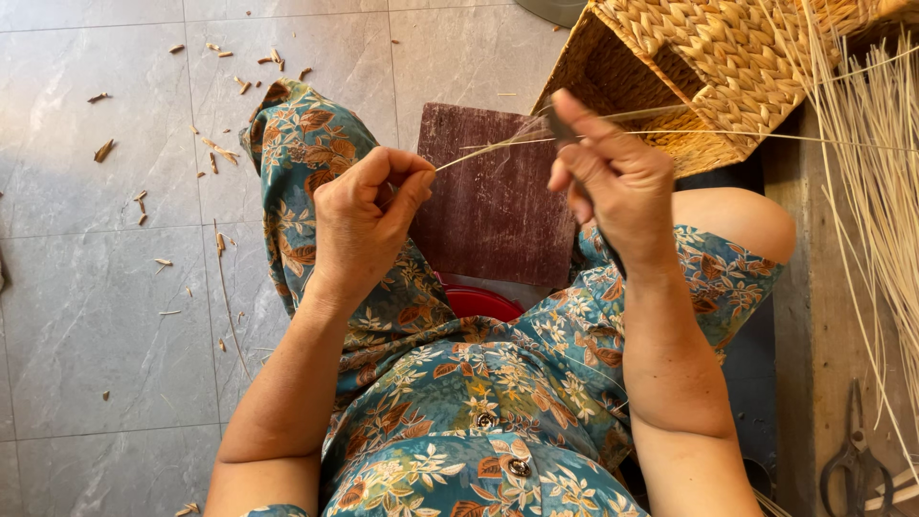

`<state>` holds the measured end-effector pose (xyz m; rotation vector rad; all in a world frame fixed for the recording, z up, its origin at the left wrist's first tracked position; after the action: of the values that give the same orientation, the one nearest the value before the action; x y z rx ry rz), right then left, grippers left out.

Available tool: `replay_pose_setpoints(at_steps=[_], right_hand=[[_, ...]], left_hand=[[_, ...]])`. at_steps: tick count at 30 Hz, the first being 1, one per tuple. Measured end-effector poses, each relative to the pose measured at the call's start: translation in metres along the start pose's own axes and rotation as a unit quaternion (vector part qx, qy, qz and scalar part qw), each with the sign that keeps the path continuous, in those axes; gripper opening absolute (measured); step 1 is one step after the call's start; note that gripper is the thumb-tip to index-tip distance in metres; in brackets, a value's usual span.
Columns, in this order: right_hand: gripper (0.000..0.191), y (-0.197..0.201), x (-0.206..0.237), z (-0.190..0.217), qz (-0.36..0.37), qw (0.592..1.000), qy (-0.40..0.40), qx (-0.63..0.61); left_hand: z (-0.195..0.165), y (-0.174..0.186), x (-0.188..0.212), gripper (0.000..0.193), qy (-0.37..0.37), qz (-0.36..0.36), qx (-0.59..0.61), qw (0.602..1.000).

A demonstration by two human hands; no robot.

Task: The person sits cross-legged and uses a knife to shave thin strips from bamboo rods, holding each rod with one hand and drawing the blade along its length with the other. Shavings fall onto the floor as the person repeatedly repositions the rods and continues shaving.

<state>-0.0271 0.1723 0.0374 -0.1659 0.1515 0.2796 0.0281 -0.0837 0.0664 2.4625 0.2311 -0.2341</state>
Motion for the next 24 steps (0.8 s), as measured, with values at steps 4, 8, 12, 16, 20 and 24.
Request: replay_pose_setpoints(at_steps=[4,8,12,16,20,24], right_hand=[[0.028,0.04,0.0,0.014,-0.076,0.995,0.065,0.005],[0.033,0.087,0.005,0.027,-0.195,0.967,0.143,-0.081],[0.026,0.088,0.01,0.028,-0.18,0.963,0.163,-0.117],[0.034,0.028,-0.001,0.011,-0.002,0.994,-0.021,-0.107],[0.045,-0.035,-0.005,-0.009,0.096,0.98,-0.146,-0.095],[0.033,-0.04,-0.01,-0.012,0.056,0.978,-0.117,-0.163]], left_hand=[[0.009,0.009,0.003,0.003,0.02,-0.003,0.031,0.999],[0.022,0.021,0.004,0.003,0.031,-0.019,0.044,0.998],[0.031,0.026,0.003,0.004,0.062,-0.024,0.081,0.995],[0.023,0.027,-0.001,0.005,0.061,-0.021,0.062,0.996],[0.01,0.024,0.001,0.008,0.052,0.03,0.042,0.997],[0.008,0.022,0.008,0.01,0.061,0.072,0.044,0.995]])
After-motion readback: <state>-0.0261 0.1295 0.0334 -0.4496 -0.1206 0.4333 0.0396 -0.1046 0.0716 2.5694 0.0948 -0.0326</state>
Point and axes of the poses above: each hand's wrist, its own x-axis away from the middle knuckle, its own y-axis out of the back of the hand, z = x × y, the point moved 5 cm from there along -x, towards the middle knuckle, and after that the axes turned 10 degrees about -x, right-handed, at the moved point
